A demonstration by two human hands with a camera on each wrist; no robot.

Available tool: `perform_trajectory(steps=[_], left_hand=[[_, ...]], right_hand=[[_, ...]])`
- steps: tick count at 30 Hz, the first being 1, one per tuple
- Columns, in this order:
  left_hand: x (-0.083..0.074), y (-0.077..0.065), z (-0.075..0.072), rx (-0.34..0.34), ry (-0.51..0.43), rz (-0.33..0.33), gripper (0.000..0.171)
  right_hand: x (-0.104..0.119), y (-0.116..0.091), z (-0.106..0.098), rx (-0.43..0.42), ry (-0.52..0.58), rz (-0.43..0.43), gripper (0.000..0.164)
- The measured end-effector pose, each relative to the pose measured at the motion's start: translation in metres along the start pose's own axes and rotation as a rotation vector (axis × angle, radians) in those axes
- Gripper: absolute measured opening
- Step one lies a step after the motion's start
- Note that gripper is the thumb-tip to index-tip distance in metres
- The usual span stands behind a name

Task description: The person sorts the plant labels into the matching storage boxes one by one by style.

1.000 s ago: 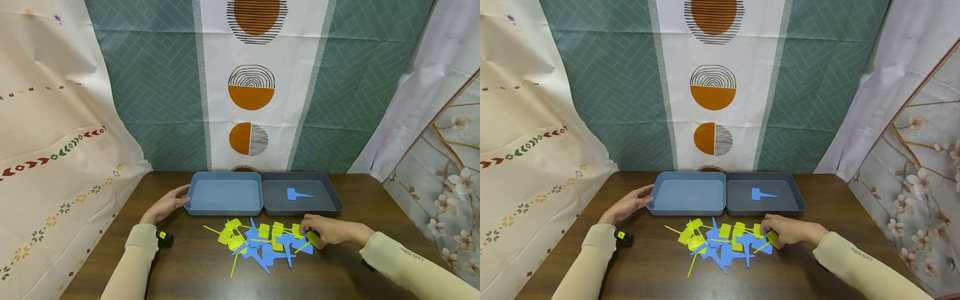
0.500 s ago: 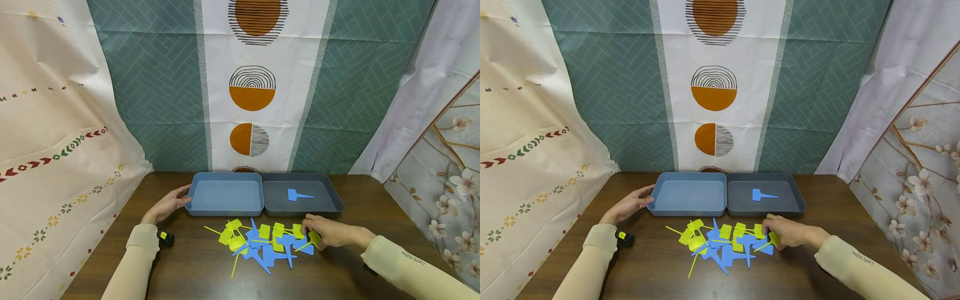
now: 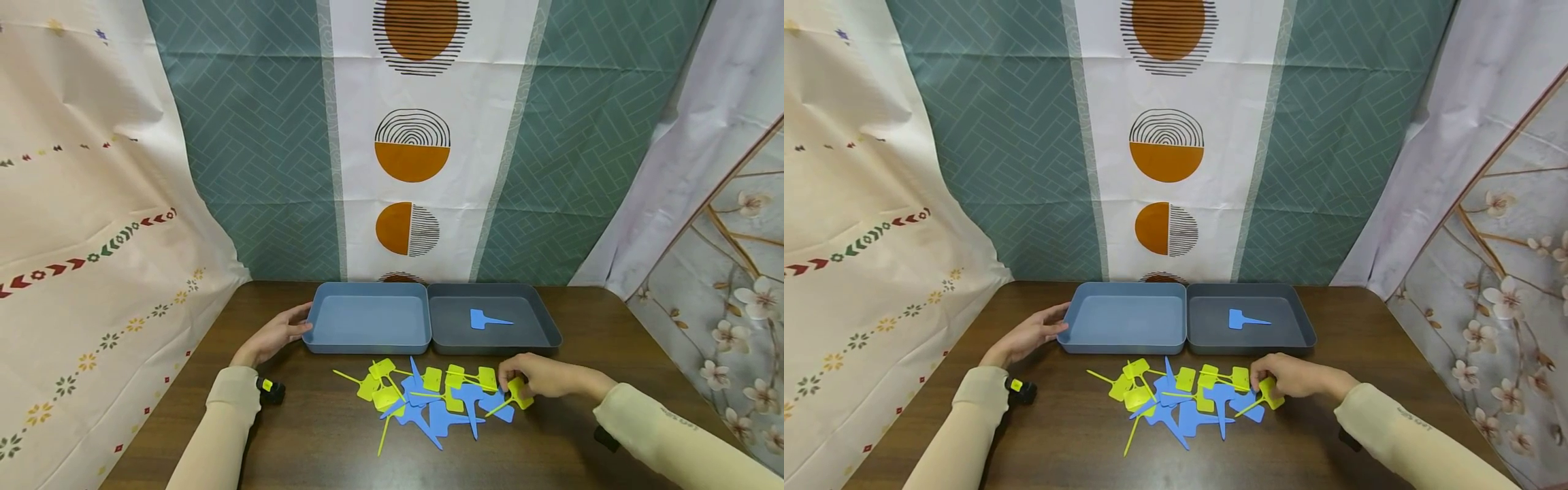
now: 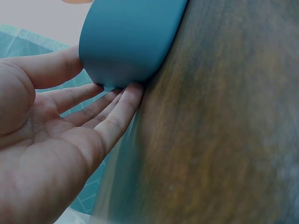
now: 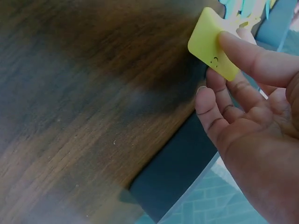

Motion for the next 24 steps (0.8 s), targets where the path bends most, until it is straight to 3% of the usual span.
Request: perform_trajectory(steps=[9, 18, 24], left_hand=[[0.001, 0.0, 0.0, -0.009, 0.008, -0.012, 0.069], [0.002, 0.0, -0.002, -0.017, -0.006, -0.02, 0.068], [0.003, 0.002, -0.002, -0.022, -0.009, -0.03, 0.068]], right_hand=[[-0.01, -0.001, -0.006, 0.045, 0.159, 0.075, 0.029], [-0.008, 0.002, -0.009, 0.048, 0.332, 0.067, 0.032], [-0.004, 0.008, -0.021, 0.014, 0.349, 0.063, 0.028]])
Point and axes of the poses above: each hand's wrist, its own y-axis towards the middle knuckle, its own z-axis out of the palm, x = y × z, the point moved 9 cm from there along y, towards the middle knuckle, and after that the axes turned 6 degrees about -y, right-handed, at the moved point
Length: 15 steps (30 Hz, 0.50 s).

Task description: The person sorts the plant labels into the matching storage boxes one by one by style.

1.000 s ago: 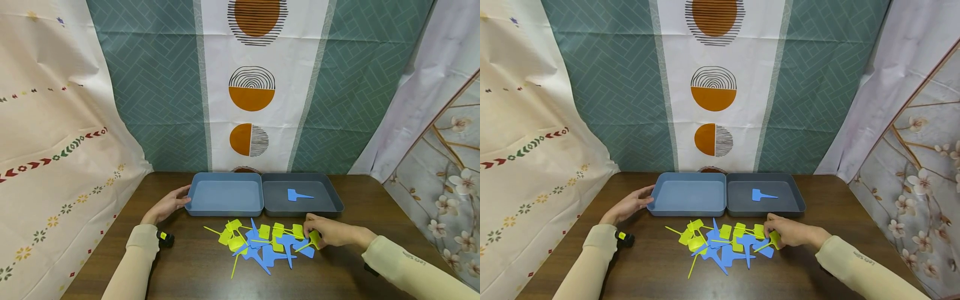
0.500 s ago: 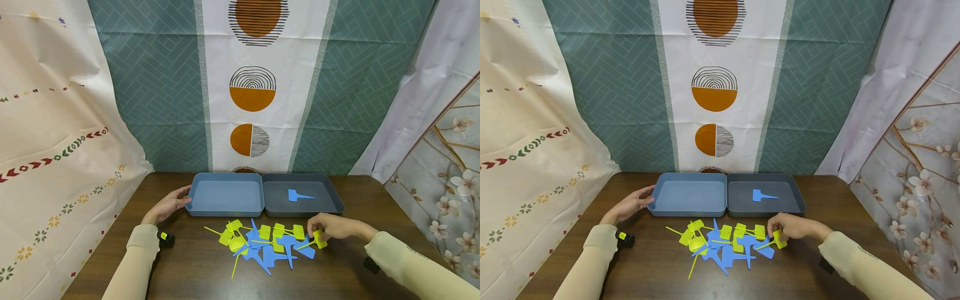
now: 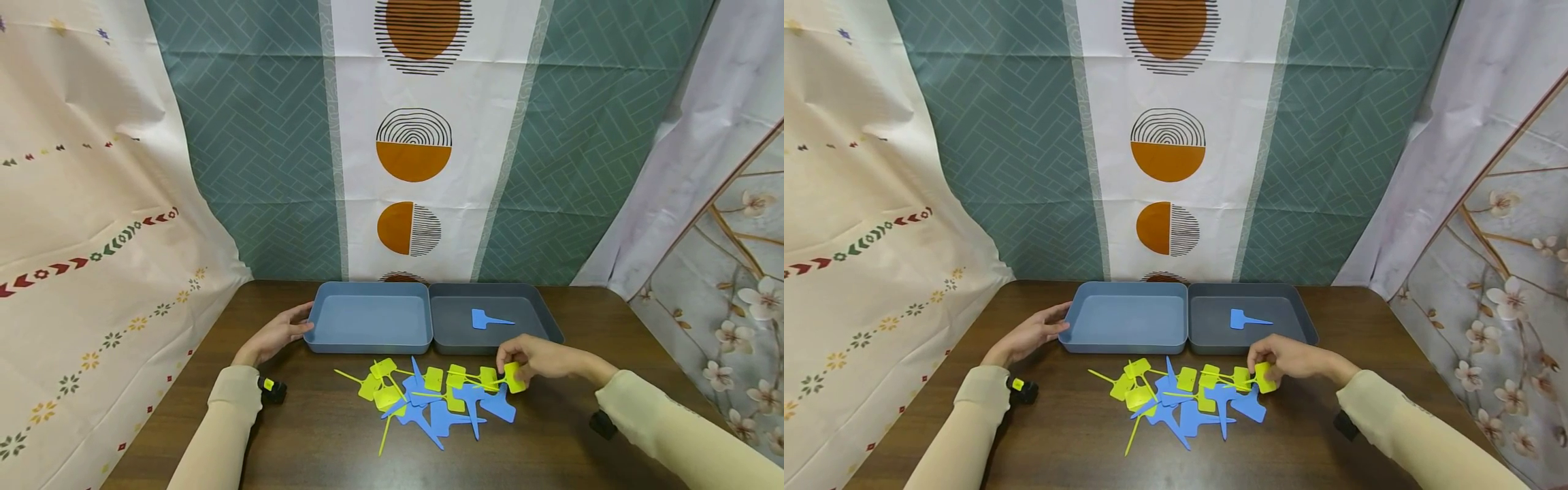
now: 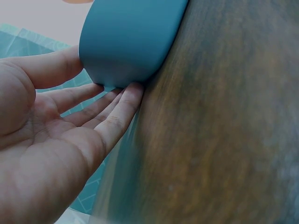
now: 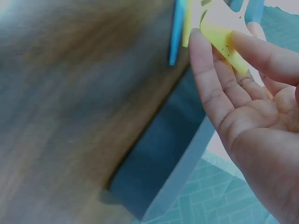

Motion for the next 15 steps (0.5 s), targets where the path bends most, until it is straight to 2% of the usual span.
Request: perform_trajectory(steps=[7, 15], left_hand=[[0.0, -0.001, 0.0, -0.004, 0.013, 0.002, 0.068], [-0.001, -0.002, 0.0, 0.007, 0.011, 0.009, 0.068]], right_hand=[[0.017, 0.01, -0.021, -0.063, -0.043, 0.007, 0.023], [0.035, 0.032, -0.043, -0.145, -0.103, 0.016, 0.021]])
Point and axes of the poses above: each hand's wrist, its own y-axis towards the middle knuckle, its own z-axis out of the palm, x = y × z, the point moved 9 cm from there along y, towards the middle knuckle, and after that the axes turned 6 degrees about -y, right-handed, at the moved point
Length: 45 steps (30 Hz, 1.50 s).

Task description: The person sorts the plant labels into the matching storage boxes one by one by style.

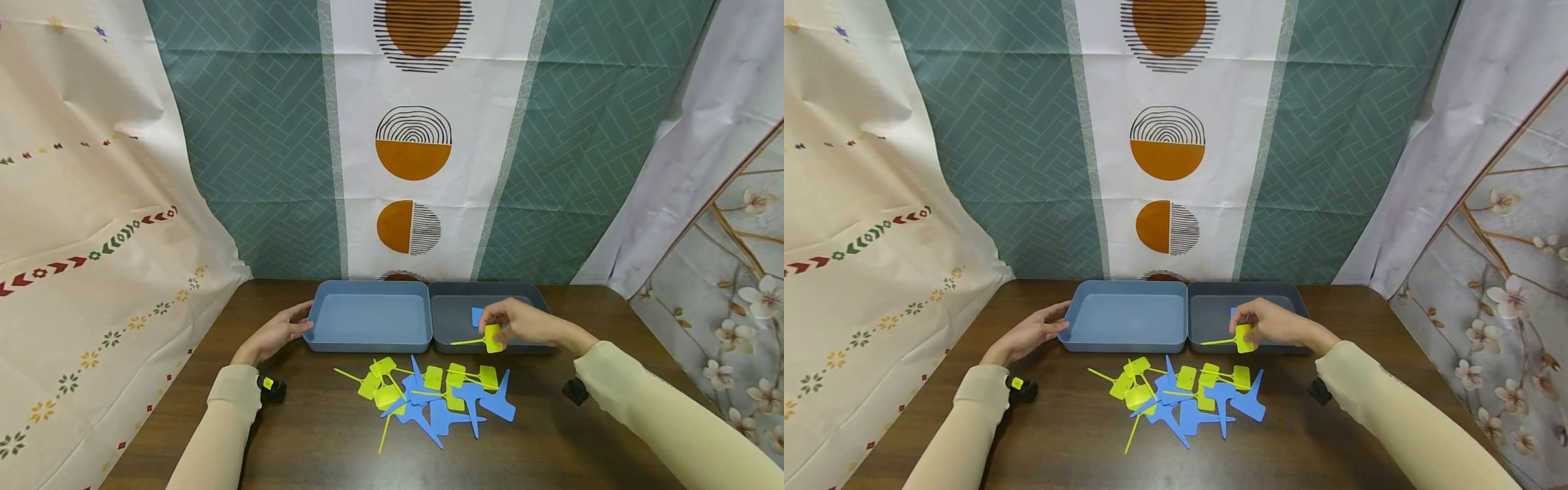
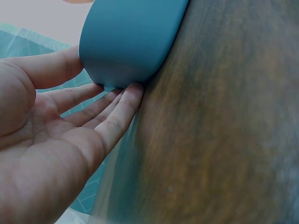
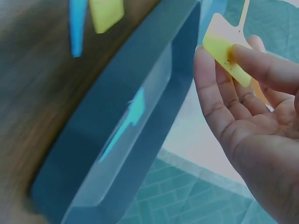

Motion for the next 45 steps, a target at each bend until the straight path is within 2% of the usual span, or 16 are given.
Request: perform_trajectory(steps=[10, 18, 27, 34, 39, 45], left_hand=[[-0.001, 0.001, 0.001, 0.002, 0.008, -0.006, 0.068], [-0.003, 0.0, -0.001, 0.0, 0.012, 0.005, 0.069], [-0.003, -0.002, -0.002, -0.003, 0.011, -0.001, 0.069], [-0.002, -0.002, -0.003, -0.008, 0.009, -0.007, 0.069], [-0.001, -0.001, -0.001, -0.006, 0.01, -0.001, 0.069], [0.0, 0.0, 0.0, -0.007, 0.01, -0.006, 0.069]], right_hand=[[0.019, 0.037, -0.01, -0.113, 0.009, 0.041, 0.026], [0.038, 0.067, -0.013, -0.168, 0.02, 0.051, 0.026], [0.048, 0.104, -0.013, -0.245, 0.027, 0.099, 0.028], [0.057, 0.127, -0.011, -0.244, 0.004, 0.108, 0.027], [0.068, 0.137, -0.007, -0.232, -0.042, 0.084, 0.025], [0.071, 0.15, 0.006, -0.204, -0.088, 0.058, 0.026]])
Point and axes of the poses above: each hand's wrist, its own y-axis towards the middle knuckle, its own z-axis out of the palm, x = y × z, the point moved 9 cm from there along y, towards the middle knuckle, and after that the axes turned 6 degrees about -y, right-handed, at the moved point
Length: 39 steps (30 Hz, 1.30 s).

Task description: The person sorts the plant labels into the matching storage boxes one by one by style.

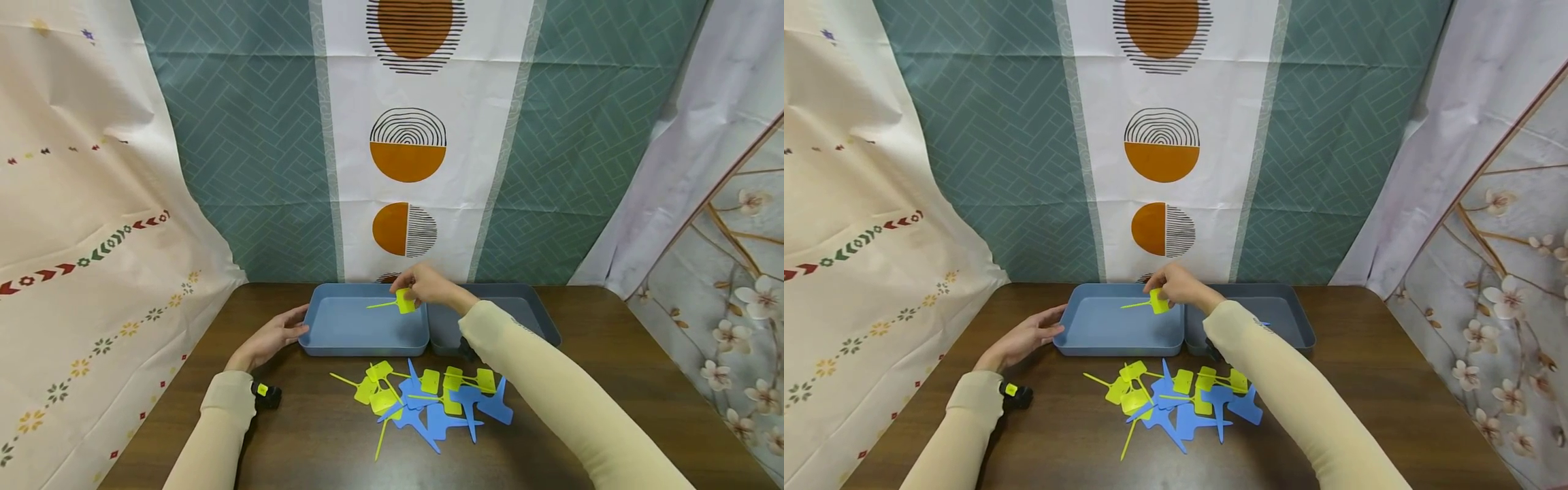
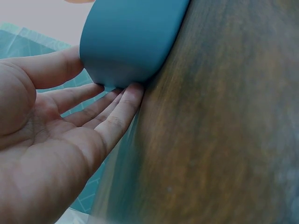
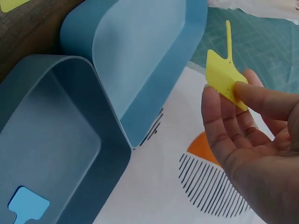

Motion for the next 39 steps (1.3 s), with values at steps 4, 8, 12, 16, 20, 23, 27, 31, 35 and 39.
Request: perform_trajectory(steps=[4, 8, 12, 16, 20, 23, 27, 31, 35, 39], left_hand=[[0.001, -0.001, -0.001, 0.004, -0.001, 0.004, 0.07], [0.002, 0.0, -0.001, 0.003, -0.001, 0.003, 0.069], [0.002, -0.001, -0.001, 0.003, -0.006, 0.004, 0.068], [0.001, -0.002, -0.001, 0.003, -0.014, 0.009, 0.068], [0.001, -0.002, -0.001, 0.001, -0.014, 0.008, 0.068], [0.001, -0.001, 0.0, 0.005, -0.016, 0.009, 0.067], [0.001, 0.0, -0.001, 0.001, -0.021, 0.012, 0.067], [0.002, 0.0, -0.001, -0.006, -0.028, 0.011, 0.067], [0.002, 0.001, -0.001, -0.008, -0.023, 0.007, 0.067], [0.002, 0.0, -0.001, -0.006, -0.027, 0.007, 0.067]], right_hand=[[0.005, 0.004, 0.008, 0.014, -0.019, -0.005, 0.023], [0.009, 0.007, 0.012, 0.015, -0.028, -0.01, 0.022], [0.011, 0.011, 0.016, 0.011, -0.029, -0.012, 0.023], [0.012, 0.016, 0.019, 0.01, -0.012, -0.016, 0.023], [0.013, 0.02, 0.021, 0.01, -0.007, -0.013, 0.023], [0.012, 0.023, 0.021, 0.009, -0.018, -0.008, 0.024], [0.012, 0.027, 0.022, 0.015, -0.026, -0.01, 0.024], [0.012, 0.031, 0.022, 0.022, -0.018, -0.016, 0.024], [0.009, 0.034, 0.023, 0.029, -0.019, -0.021, 0.023], [0.006, 0.034, 0.023, 0.035, -0.039, -0.007, 0.023]])
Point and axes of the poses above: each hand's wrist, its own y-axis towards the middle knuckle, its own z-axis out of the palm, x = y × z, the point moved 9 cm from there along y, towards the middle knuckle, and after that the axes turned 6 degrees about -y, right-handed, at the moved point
